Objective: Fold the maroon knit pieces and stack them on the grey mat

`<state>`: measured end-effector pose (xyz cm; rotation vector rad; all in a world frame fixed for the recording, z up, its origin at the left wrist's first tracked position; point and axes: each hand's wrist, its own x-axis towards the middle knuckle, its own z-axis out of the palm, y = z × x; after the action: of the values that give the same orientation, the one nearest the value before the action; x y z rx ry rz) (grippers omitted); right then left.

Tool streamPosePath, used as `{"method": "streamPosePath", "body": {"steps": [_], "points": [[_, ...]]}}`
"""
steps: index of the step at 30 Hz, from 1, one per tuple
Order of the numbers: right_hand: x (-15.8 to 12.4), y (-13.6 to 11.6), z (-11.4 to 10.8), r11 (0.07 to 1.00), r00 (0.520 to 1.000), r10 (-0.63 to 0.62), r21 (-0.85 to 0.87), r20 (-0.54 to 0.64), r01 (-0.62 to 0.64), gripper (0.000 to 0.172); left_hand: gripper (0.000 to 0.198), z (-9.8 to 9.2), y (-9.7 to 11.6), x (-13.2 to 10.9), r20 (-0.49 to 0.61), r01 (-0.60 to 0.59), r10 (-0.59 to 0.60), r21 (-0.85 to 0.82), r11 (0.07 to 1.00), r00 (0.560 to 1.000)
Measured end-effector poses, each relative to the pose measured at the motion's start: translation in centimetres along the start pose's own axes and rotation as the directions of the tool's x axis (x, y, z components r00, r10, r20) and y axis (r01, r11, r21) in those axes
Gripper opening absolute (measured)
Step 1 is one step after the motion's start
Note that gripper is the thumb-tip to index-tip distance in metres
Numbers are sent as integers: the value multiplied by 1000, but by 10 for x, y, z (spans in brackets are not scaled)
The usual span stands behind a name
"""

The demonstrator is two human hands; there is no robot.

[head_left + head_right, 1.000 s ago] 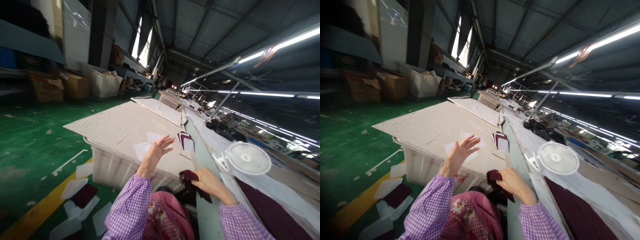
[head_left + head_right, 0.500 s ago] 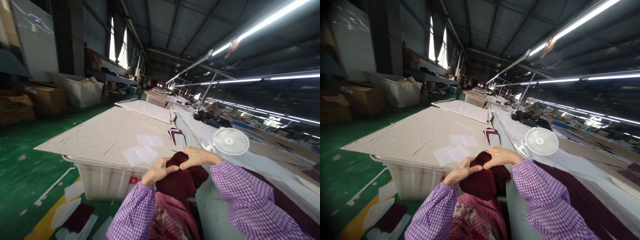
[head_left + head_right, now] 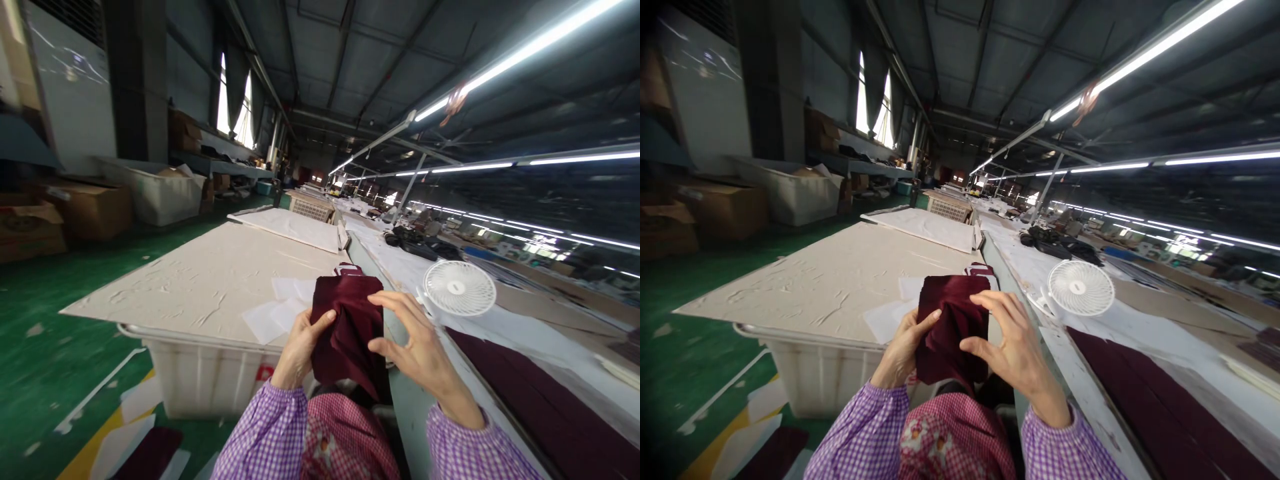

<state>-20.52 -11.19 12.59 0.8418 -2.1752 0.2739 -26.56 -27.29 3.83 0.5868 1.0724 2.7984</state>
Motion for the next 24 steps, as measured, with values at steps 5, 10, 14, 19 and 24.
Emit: {"method": "streamPosePath", "body": {"steps": [5, 10, 14, 19, 24], "points": [[-5, -22, 11, 996, 999, 3, -84, 45, 1, 87, 24, 11, 8, -8, -8, -85, 85, 27, 996, 996], [-8, -13, 31, 984, 977, 151, -69, -149, -162, 53, 23, 14, 9, -12, 0, -97, 97, 36, 995, 995], [-9, -2, 35, 950, 926, 313, 83, -210, -302, 45, 25, 11, 9, -11, 15, -71, 72, -33, 997, 997], [-12, -8, 35, 894, 878, 443, 159, -181, -418, 43, 27, 9, 10, -10, 1, -83, 83, -70, 994, 997], [-9, -12, 39, 882, 883, 467, 91, -45, -461, 28, 32, 4, 3, -5, -44, -45, 40, -121, 992, 998]]}}
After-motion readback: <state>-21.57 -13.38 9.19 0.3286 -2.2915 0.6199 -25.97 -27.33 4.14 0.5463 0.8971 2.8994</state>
